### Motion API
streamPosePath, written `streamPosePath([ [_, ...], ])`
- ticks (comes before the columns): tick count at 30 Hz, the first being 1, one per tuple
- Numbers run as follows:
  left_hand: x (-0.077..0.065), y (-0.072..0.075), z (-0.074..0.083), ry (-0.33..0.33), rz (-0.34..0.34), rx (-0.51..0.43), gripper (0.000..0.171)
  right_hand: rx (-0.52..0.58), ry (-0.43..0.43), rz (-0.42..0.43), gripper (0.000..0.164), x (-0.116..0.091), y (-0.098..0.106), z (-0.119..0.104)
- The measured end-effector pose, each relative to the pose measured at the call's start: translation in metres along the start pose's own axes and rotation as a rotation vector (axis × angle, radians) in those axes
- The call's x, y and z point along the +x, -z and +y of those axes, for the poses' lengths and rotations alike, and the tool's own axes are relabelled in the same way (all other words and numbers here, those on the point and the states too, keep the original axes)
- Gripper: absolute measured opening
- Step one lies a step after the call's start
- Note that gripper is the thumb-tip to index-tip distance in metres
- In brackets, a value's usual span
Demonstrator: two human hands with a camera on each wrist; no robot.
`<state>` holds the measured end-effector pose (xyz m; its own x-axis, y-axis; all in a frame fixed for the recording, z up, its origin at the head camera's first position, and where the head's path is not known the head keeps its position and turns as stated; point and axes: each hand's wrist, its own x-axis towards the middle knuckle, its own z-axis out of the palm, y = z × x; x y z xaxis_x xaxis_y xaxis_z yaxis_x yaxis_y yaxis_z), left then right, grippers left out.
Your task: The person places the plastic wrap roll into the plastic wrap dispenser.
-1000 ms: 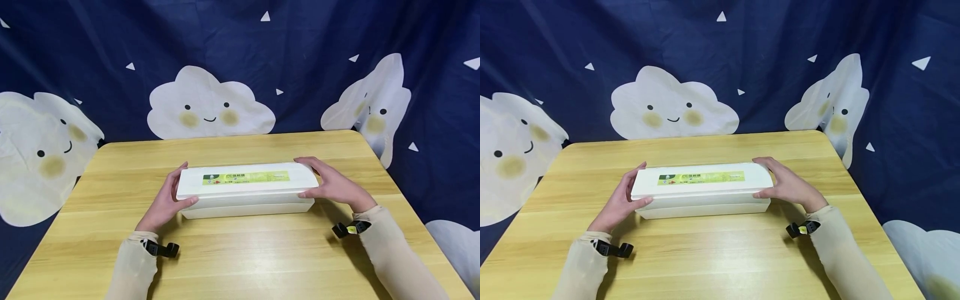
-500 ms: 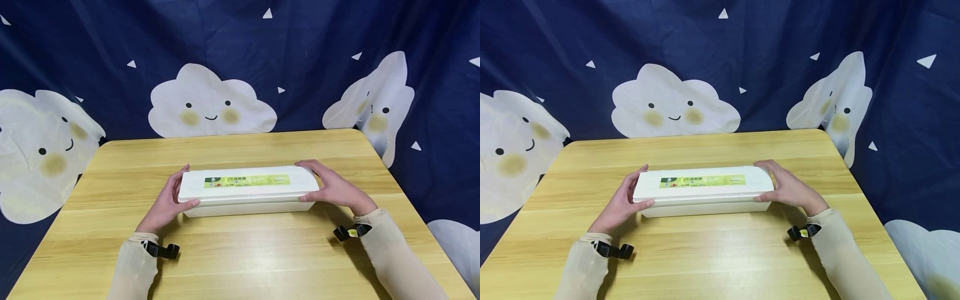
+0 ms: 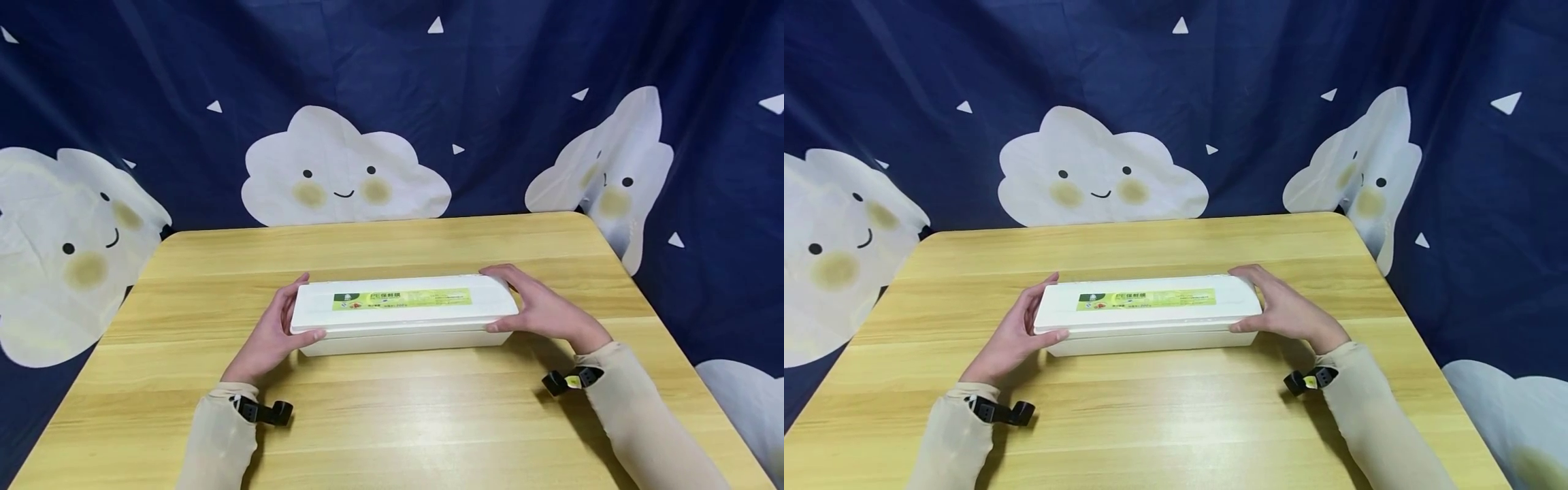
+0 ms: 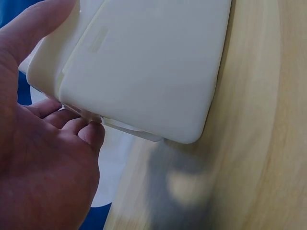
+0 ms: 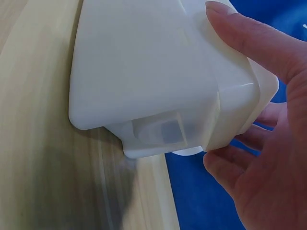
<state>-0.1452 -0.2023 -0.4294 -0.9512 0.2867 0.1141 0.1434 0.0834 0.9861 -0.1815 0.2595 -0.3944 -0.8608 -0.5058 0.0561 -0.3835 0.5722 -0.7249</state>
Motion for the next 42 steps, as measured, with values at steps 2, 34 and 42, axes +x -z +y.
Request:
streamPosePath([
  [2,0.000,0.000,-0.001,0.001,-0.004,-0.003,0.081,0.002,-0.008,-0.002,0.088,-0.001,0.000,0.001],
  [34,-0.006,0.016,0.000,0.088,-0.144,0.141,0.109,0.008,0.040,-0.096,0.108,-0.011,-0.003,0.015],
  [42,-0.006,0.018,0.000,0.103,-0.125,0.172,0.105,-0.041,0.063,-0.071,0.100,-0.013,-0.004,0.018],
])
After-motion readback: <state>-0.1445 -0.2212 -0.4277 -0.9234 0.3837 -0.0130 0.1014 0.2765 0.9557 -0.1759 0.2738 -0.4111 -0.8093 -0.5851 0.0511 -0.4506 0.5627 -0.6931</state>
